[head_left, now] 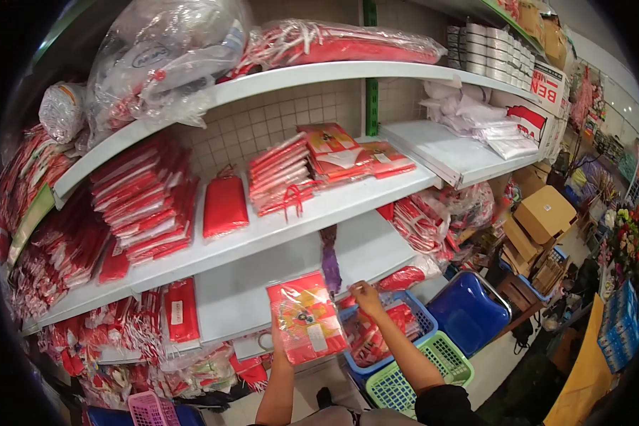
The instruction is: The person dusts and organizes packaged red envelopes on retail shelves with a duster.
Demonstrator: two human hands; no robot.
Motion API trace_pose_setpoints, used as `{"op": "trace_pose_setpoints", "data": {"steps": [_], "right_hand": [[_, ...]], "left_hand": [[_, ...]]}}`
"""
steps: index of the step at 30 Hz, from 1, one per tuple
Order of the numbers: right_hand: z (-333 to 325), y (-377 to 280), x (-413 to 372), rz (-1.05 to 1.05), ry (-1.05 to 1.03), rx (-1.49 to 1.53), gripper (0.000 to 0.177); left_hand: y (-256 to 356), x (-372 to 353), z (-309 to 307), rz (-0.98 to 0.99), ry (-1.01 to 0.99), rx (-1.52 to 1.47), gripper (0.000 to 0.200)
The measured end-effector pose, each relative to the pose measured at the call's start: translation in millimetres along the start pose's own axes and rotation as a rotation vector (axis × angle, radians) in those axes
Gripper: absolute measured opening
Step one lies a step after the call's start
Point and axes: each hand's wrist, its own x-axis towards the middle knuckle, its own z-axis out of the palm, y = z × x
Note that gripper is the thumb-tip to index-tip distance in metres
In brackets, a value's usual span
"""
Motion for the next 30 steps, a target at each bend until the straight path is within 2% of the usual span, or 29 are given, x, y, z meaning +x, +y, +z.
{"op": "trace_pose_setpoints", "data": {"steps": [2,3,4,6,9,12,13,16,18,19,21,22,24,25,26,27,28,30], "right_hand": [[48.0,62.0,29.8,-0.047,0.075,-0.297,0.049],[63.3,61.0,32.3,0.057,0.084,-0.428,0.06],[82.5,82.3,37.3,0.014,0.16,-0.553,0.068],[94.2,58.8,24.1,0.092,0.191,-0.542,0.063],[101.4,44.5,24.2,0.208,0.075,-0.519,0.054],[96.1,41.3,26.9,0.158,0.141,-0.507,0.042],[90.2,45.4,23.6,0.142,0.176,-0.464,0.036],[67.5,62.9,10.9,0.084,0.276,-0.34,0.021],[48.6,40.1,-27.0,0.186,0.231,-0.022,0.02],[36.7,24.9,-52.7,0.036,0.16,-0.131,0.025],[16.0,-9.2,-101.5,-0.002,-0.001,-0.201,0.032],[7.5,-23.4,-120.0,0.11,-0.089,-0.165,0.033],[-3.9,-21.9,-154.4,0.092,-0.277,-0.395,0.035],[-7.6,-18.6,-166.5,-0.08,-0.26,-0.527,0.037],[-11.4,-15.9,-177.6,-0.253,-0.239,-0.659,0.039],[-16.7,-17.1,-186.4,-0.425,-0.217,-0.789,0.041],[-22.5,-26.1,-190.8,-0.341,-0.19,-0.799,0.04],[-31.7,-49.3,-190.6,-0.175,-0.131,-0.809,0.038]], "left_hand": [[27.3,0.7,1.0,0.049,-0.025,-0.059,0.065],[37.7,-0.7,8.8,0.045,-0.073,-0.11,0.065],[46.5,-1.0,10.5,0.052,-0.062,-0.085,0.065],[61.7,1.0,10.7,0.063,-0.038,-0.036,0.065],[77.2,12.7,-2.3,0.113,-0.034,-0.03,0.059],[86.5,32.1,-62.4,0.129,-0.088,0.102,0.057],[88.7,25.1,-49.1,0.082,-0.081,0.03,0.051],[87.2,26.1,-35.2,0.181,-0.139,0.05,0.048],[85.9,25.7,-26.8,0.226,-0.079,0.094,0.048],[86.5,25.4,-23.6,0.253,-0.049,0.117,0.048],[89.1,26.0,-20.6,0.248,0.006,0.071,0.047],[88.8,26.4,-21.0,0.245,0.033,0.047,0.047],[83.8,33.6,-36.8,0.338,0.074,0.009,0.04],[79.1,41.8,-50.9,0.38,0.092,-0.012,0.037],[72.9,50.0,-82.5,0.284,-0.294,-0.19,0.03],[67.5,55.3,-103.2,0.241,-0.45,-0.088,0.032],[62.8,58.7,-119.3,0.197,-0.605,0.016,0.034],[33.5,18.0,-9.8,0.266,-0.024,-0.277,0.042]]}}
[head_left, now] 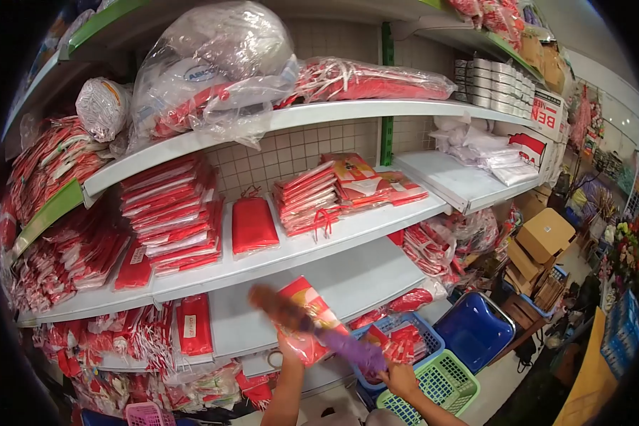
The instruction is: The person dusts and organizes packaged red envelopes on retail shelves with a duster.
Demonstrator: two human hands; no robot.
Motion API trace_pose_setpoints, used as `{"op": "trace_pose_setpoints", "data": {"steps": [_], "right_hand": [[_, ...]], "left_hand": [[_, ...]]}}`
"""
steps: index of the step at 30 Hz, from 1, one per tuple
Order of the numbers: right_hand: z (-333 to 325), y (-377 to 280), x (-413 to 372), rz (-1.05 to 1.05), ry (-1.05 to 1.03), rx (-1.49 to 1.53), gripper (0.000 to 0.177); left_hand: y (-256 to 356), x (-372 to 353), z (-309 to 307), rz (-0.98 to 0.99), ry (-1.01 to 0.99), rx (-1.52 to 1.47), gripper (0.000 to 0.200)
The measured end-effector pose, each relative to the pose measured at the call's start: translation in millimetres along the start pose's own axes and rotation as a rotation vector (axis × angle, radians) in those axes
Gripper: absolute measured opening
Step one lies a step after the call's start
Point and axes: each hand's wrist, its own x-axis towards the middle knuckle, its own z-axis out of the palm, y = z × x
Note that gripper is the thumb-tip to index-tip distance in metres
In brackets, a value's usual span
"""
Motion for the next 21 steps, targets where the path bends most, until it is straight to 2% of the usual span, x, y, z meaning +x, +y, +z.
{"op": "trace_pose_setpoints", "data": {"steps": [1,3,4,5,6,8,9,10,12,13,14,16,17,19,21], "right_hand": [[-4.2,0.3,2.5,0.101,0.015,0.072,0.039],[-16.6,-2.4,-3.4,0.047,-0.005,0.142,0.038],[-20.3,-3.0,-9.5,0.019,-0.016,0.178,0.038],[-15.4,1.7,-18.4,-0.155,0.063,0.14,0.036],[-21.7,1.4,-25.3,-0.179,0.082,0.113,0.036],[-44.4,-1.2,-33.6,-0.236,0.122,0.053,0.035],[-52.5,0.7,-34.1,-0.114,0.062,-0.005,0.038],[-51.6,3.6,-36.2,-0.069,0.082,0.096,0.039],[-45.4,10.2,-38.7,0.02,0.116,0.3,0.042],[-38.6,8.6,-45.6,0.025,0.127,0.318,0.042],[-35.6,7.0,-53.3,-0.067,0.134,0.253,0.038],[-39.4,3.1,-70.9,-0.242,0.151,0.113,0.03],[-47.1,0.4,-75.8,-0.246,0.185,0.071,0.026],[-52.2,10.4,-72.1,-0.088,0.216,0.133,0.033],[-53.4,17.2,-69.6,0.089,0.23,0.3,0.035]], "left_hand": [[-13.5,-16.5,21.3,0.004,0.024,0.193,0.042],[-24.5,-26.6,10.7,-0.085,0.022,0.279,0.04],[-22.1,-12.9,-39.8,-0.277,-0.505,-0.086,0.038],[-30.1,-32.0,-4.1,-0.224,-0.348,0.066,0.038],[-43.6,-59.3,68.9,-0.17,-0.194,0.216,0.038],[-54.3,-74.7,105.6,-0.103,-0.042,0.295,0.039],[-54.1,-70.2,97.0,-0.093,-0.041,0.23,0.039],[-54.5,-73.6,102.1,-0.081,-0.04,0.166,0.039],[-62.2,-87.6,114.1,-0.133,0.057,0.259,0.036],[-58.5,-76.1,78.4,-0.188,-0.154,0.103,0.039],[-53.5,-64.7,43.7,-0.248,-0.363,-0.052,0.042],[-53.4,-75.5,55.4,-0.254,-0.434,-0.069,0.044],[-55.7,-79.0,69.3,-0.257,-0.477,-0.082,0.045],[-59.1,-83.5,100.5,-0.262,-0.574,-0.106,0.048],[-60.8,-96.4,116.7,-0.21,-0.313,-0.015,0.051]]}}
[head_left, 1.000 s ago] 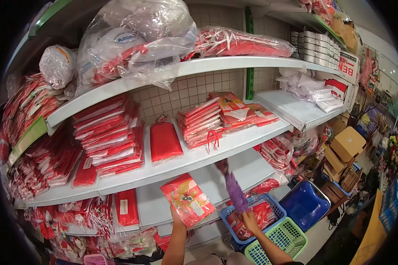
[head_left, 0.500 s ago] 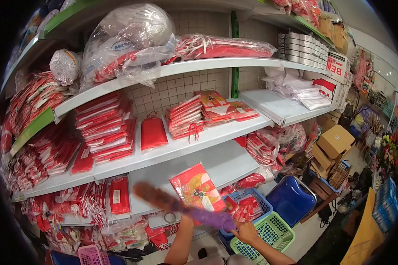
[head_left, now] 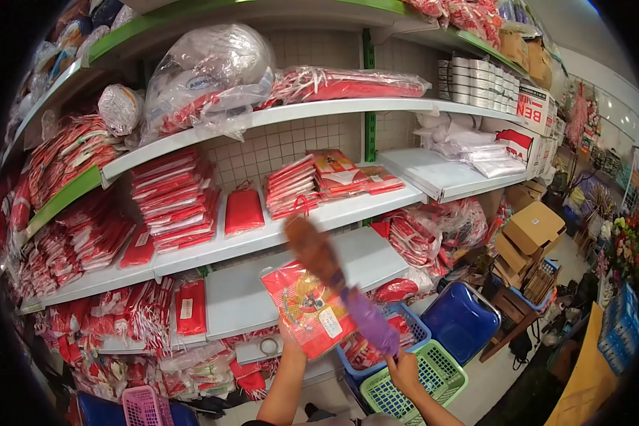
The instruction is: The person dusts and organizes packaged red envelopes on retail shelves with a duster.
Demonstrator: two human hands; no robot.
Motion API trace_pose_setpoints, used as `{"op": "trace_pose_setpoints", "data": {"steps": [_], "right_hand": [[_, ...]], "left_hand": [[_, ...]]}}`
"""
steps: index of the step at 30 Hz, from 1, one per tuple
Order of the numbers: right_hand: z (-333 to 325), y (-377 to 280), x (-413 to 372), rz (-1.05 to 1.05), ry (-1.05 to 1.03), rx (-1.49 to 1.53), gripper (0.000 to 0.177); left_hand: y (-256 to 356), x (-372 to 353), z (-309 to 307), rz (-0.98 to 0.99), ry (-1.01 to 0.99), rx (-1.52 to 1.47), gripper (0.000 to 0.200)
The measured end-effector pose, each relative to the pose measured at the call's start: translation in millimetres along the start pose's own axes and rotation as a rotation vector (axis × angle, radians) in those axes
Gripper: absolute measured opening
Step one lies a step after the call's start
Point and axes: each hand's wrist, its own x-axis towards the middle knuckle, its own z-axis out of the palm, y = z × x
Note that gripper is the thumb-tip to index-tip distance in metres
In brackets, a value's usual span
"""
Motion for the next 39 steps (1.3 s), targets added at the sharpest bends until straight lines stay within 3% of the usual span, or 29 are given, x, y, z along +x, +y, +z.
{"op": "trace_pose_setpoints", "data": {"steps": [1,3,7,8,11,13,16,17,18,19,21,22,25,26,29,31,33,36,37,38,39], "right_hand": [[3.3,5.8,-2.1,-0.012,-0.025,-0.001,0.035],[12.3,12.5,-9.2,-0.035,-0.075,0.001,0.034],[-10.1,-17.0,-16.9,-0.353,-0.085,-0.174,0.036],[-10.3,-14.7,-11.7,-0.213,-0.131,-0.198,0.036],[-8.8,-23.5,13.9,0.069,-0.059,0.145,0.037],[1.8,-26.7,17.2,-0.086,-0.072,0.025,0.035],[-4.1,-50.9,10.4,-0.299,-0.091,-0.122,0.032],[-0.9,-47.4,13.2,-0.215,-0.085,-0.057,0.032],[4.3,-39.8,17.5,-0.131,-0.079,0.006,0.033],[5.4,-38.7,19.2,-0.045,-0.075,0.068,0.033],[6.4,-45.8,11.9,0.063,-0.1,0.204,0.034],[6.6,-50.6,9.5,0.117,-0.11,0.276,0.034],[16.6,-28.7,-17.5,-0.329,-0.123,0.046,0.032],[10.5,-30.3,-24.9,-0.34,-0.177,-0.065,0.029],[16.5,-6.3,-31.5,-0.161,-0.144,0.007,0.028],[23.3,8.5,-29.1,-0.094,-0.089,0.1,0.029],[22.1,9.6,-28.1,-0.084,-0.088,0.139,0.03],[1.6,-6.3,-21.2,-0.275,-0.069,-0.063,0.037],[-4.7,-11.8,-15.9,-0.319,-0.061,-0.114,0.038],[-6.6,-14.2,-9.4,-0.144,-0.075,-0.09,0.039],[-3.3,-9.4,-5.5,-0.143,-0.04,-0.003,0.039]], "left_hand": [[-5.2,0.3,8.6,0.019,0.06,0.103,0.052],[-3.3,8.3,-31.0,-0.075,-0.182,-0.059,0.054],[-9.5,10.3,-3.4,-0.047,-0.023,0.118,0.053],[-10.6,7.3,3.6,-0.038,0.023,0.163,0.052],[-14.4,-4.5,5.0,-0.036,0.114,0.285,0.051],[-14.7,-4.0,-4.9,-0.062,0.08,0.357,0.05],[-6.2,-0.3,-44.8,-0.048,-0.152,0.136,0.049],[-6.1,-0.5,-20.5,-0.056,-0.254,0.095,0.049],[-12.9,-2.7,5.8,0.013,0.024,0.262,0.049],[-6.6,-1.8,11.8,-0.027,-0.145,0.281,0.048],[-12.1,-12.2,28.3,0.085,0.169,0.286,0.048],[-6.8,-8.1,15.7,0.107,0.072,0.189,0.049],[22.6,6.6,-42.0,0.14,-0.209,-0.106,0.05],[30.2,6.1,-44.3,0.126,-0.293,-0.209,0.051],[47.5,9.4,-26.3,0.161,-0.257,0.211,0.053],[32.9,0.5,10.8,0.254,0.099,0.183,0.056],[38.2,4.0,-12.6,0.115,-0.237,0.162,0.056],[42.2,16.5,-86.8,0.021,-0.105,-0.218,0.057],[34.7,13.2,-68.0,0.03,-0.117,-0.089,0.056],[19.0,6.2,-25.6,0.039,-0.128,0.039,0.055],[4.0,-0.8,13.3,0.046,-0.139,0.166,0.055]]}}
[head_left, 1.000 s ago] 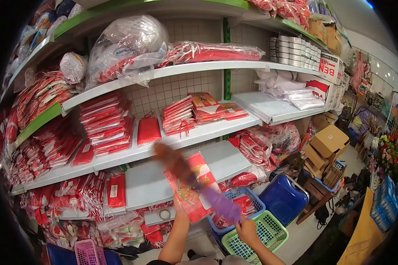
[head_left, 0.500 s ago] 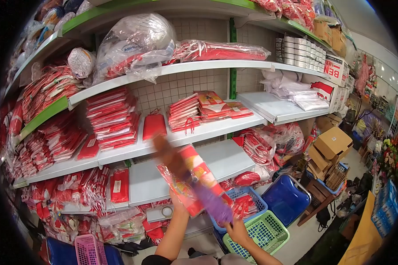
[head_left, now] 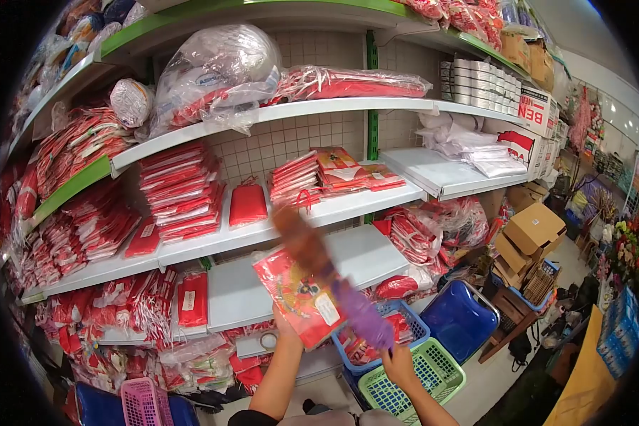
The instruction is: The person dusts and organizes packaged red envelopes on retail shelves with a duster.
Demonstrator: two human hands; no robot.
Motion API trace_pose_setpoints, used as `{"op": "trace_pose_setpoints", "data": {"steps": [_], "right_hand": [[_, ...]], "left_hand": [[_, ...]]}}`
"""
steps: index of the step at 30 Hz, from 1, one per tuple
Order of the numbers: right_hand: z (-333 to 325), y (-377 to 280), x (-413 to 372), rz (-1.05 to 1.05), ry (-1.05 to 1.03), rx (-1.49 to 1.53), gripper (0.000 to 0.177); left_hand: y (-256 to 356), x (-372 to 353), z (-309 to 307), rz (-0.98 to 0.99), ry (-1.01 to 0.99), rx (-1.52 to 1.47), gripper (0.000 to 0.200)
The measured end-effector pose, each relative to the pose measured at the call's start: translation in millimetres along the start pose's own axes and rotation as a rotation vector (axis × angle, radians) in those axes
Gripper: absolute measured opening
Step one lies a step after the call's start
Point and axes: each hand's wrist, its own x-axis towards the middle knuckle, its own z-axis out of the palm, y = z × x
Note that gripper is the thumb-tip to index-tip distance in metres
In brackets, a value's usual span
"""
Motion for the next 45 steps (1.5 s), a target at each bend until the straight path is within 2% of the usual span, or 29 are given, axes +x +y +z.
{"op": "trace_pose_setpoints", "data": {"steps": [1,2,4,5,7,8,9,10,11,13,15,18,19,22,23,26,27,30,31,34,36,38,39,42,43,45], "right_hand": [[4.3,7.4,4.8,0.0,0.041,0.083,0.039],[4.0,9.1,8.7,-0.004,0.083,0.167,0.039],[-7.8,-4.4,4.9,-0.168,0.045,-0.014,0.035],[-12.5,-10.6,4.1,-0.248,0.025,-0.102,0.032],[-14.7,-5.1,7.7,-0.136,0.065,-0.038,0.025],[-14.7,-1.7,9.5,-0.078,0.085,-0.007,0.024],[-14.7,0.2,14.1,-0.027,0.143,0.082,0.026],[-14.8,2.3,20.7,0.022,0.201,0.17,0.028],[-12.9,5.5,25.5,0.07,0.258,0.258,0.031],[-4.5,7.0,31.5,0.301,0.129,0.851,0.034],[-13.0,-2.3,28.3,0.421,-0.113,1.335,0.037],[2.2,2.7,29.5,0.383,-0.074,1.498,0.034],[-6.8,-8.7,31.2,0.326,-0.079,1.381,0.033],[-8.1,-27.6,40.0,0.321,-0.082,1.156,0.036],[-12.0,-27.7,41.2,0.402,-0.093,1.223,0.038],[-13.8,-27.2,40.8,0.37,-0.017,1.266,0.036],[-10.9,-22.5,41.1,0.338,0.036,1.178,0.034],[-2.7,-13.1,45.0,0.232,0.137,0.895,0.029],[-3.5,-17.9,44.4,0.196,0.138,0.789,0.028],[5.0,-39.4,36.9,0.047,0.08,0.599,0.029],[9.6,-56.3,29.0,-0.019,0.012,0.502,0.032],[5.4,-71.5,17.1,0.011,-0.081,0.383,0.037],[4.5,-74.4,12.2,0.051,-0.136,0.318,0.041],[7.6,-55.5,-5.4,0.0,-0.137,-0.07,0.039],[13.5,-34.7,-9.6,-0.088,-0.06,-0.045,0.039],[12.1,-12.4,-16.4,-0.006,-0.063,0.015,0.04]], "left_hand": [[-6.1,-2.1,27.6,0.015,0.215,0.069,0.052],[-9.3,-1.2,24.7,-0.004,0.168,0.032,0.052],[-15.8,-0.6,-2.2,-0.037,0.075,-0.037,0.051],[-16.5,-4.2,-17.5,-0.027,0.091,-0.029,0.052],[-18.0,-11.2,-48.2,-0.007,0.123,-0.013,0.053],[-19.7,-7.4,-7.2,-0.033,0.234,0.098,0.056],[-21.3,-9.6,15.2,-0.109,0.125,0.053,0.061],[-21.0,-13.3,15.3,-0.077,0.268,0.256,0.065],[-21.3,-12.3,34.3,-0.119,0.238,0.173,0.066],[-26.0,-11.6,55.3,-0.192,0.213,0.066,0.066],[-33.7,-16.6,54.6,-0.258,0.23,0.012,0.063],[-40.2,-14.2,22.4,-0.311,0.348,0.203,0.053],[-37.6,-11.9,27.3,-0.391,0.348,0.263,0.044],[-40.7,-8.6,17.5,-0.516,0.374,0.502,0.041],[-38.8,-7.2,20.8,-0.519,0.342,0.515,0.041],[-36.3,-1.8,33.9,-0.287,0.29,1.114,0.046],[-38.2,-3.6,24.3,-0.199,0.32,1.11,0.052],[-52.3,-10.8,3.3,-0.128,0.299,1.179,0.05],[-58.1,-13.9,9.2,-0.177,0.238,1.268,0.051],[-93.2,-26.1,-21.9,-0.161,0.247,1.181,0.055],[-88.4,-38.0,-39.1,-0.313,0.272,0.981,0.059],[-83.4,-32.7,-22.4,-0.326,0.436,0.45,0.061],[-76.4,-30.6,-19.9,-0.334,0.446,0.307,0.06],[-48.7,-20.5,-20.9,-0.356,0.349,0.178,0.06],[-40.3,-13.4,-20.0,-0.359,0.32,0.168,0.06],[-25.9,-2.9,-22.3,-0.356,0.282,0.156,0.06]]}}
